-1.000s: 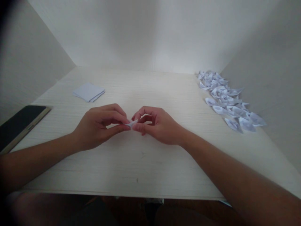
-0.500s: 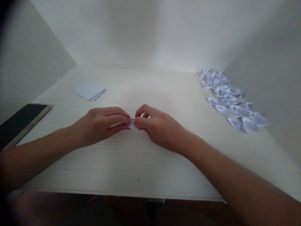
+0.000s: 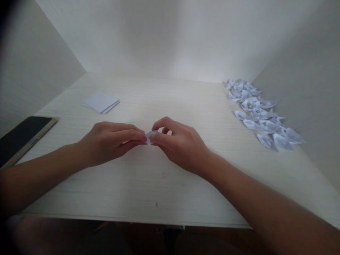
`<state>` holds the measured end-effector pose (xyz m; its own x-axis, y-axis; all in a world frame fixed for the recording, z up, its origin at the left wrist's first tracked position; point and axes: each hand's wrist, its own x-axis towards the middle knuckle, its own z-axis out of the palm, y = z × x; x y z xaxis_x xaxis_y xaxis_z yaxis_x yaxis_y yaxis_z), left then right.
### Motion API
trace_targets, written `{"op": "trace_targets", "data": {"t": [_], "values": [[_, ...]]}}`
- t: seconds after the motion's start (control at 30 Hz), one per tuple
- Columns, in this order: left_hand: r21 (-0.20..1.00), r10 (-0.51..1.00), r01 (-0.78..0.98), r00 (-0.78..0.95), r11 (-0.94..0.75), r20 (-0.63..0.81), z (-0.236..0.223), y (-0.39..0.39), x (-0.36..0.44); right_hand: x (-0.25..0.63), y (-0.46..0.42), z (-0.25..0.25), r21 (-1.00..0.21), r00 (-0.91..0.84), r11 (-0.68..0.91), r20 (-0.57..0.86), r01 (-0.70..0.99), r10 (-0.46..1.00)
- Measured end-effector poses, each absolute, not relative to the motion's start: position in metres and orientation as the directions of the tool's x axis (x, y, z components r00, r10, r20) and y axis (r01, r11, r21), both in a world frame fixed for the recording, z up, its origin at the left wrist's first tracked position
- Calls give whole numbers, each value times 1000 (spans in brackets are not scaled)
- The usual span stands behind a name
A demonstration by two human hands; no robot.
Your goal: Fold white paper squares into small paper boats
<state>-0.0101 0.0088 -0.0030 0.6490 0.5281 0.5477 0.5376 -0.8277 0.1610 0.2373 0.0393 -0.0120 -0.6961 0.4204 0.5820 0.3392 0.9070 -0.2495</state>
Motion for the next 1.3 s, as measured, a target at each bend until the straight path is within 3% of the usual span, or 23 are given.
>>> {"op": "trace_targets", "data": {"t": [0.27, 0.6, 0.8, 0.9, 1.13, 1.3], "values": [[166, 491, 484, 687, -859, 536, -3, 8, -12, 240, 38, -8, -162, -734, 932, 577, 325, 357], [132, 489, 481, 767, -867, 415, 3, 8, -13, 237, 35, -11, -9, -752, 940, 598, 342, 279], [100, 480, 491, 755, -865, 446, 5, 10, -14, 238, 39, -12, -120, -711, 909, 586, 398, 389], [86, 473, 503, 725, -860, 501, 6, 11, -12, 239, 40, -14, -118, -688, 906, 613, 406, 388], [320, 600, 527, 538, -788, 592, 0, 7, -2, 237, 37, -17, -201, -652, 911, 645, 360, 399], [364, 607, 499, 510, -786, 609, -1, 5, -2, 237, 38, -16, -266, -628, 915, 666, 304, 402]]}}
